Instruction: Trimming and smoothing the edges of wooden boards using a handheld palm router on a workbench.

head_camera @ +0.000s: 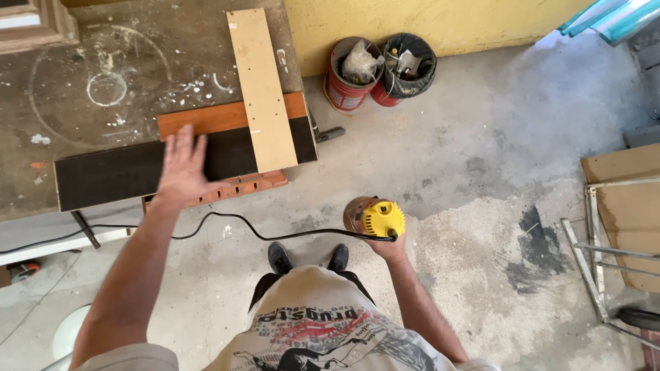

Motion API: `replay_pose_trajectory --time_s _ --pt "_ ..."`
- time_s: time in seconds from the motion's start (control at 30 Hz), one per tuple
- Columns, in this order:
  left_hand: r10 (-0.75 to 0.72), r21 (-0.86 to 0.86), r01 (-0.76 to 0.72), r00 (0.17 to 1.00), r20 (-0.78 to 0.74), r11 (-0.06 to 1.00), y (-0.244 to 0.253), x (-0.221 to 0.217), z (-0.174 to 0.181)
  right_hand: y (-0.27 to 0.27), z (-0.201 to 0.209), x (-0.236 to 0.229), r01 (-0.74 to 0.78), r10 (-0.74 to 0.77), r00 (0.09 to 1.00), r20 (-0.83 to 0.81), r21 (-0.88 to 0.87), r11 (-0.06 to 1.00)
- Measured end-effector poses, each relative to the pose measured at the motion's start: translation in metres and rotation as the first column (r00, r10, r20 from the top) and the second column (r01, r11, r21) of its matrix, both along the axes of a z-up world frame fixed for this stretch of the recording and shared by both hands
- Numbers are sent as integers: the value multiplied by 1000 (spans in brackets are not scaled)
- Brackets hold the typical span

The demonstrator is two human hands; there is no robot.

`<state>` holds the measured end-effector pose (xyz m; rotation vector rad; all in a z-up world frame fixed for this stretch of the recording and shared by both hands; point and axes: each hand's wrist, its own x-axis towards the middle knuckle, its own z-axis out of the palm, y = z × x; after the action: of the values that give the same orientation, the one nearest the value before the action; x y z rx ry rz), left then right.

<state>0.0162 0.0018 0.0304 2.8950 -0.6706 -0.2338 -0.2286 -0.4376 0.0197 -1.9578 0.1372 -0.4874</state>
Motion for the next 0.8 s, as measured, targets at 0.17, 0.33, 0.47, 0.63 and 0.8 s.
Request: replay_pose_trajectory --time_s 0.17,0.33,0.47,0.63,0.8 --pt "-162 8 165 977 -136 986 -91 20 47 7 7 22 -26 26 999 20 23 999" --pt "-175 131 192 976 -128 973 -81 49 -23 21 12 61 -42 40 997 60 44 998" --pt "-162 108 179 975 -152 978 -80 48 -27 31 16 88 -63 57 995 85 65 996" --pt "-173 101 189 974 -146 977 -79 49 -21 48 22 122 -100 90 989 113 81 992" --pt "-188 83 206 965 -180 975 -81 48 -7 63 31 142 -158 140 977 158 106 982"
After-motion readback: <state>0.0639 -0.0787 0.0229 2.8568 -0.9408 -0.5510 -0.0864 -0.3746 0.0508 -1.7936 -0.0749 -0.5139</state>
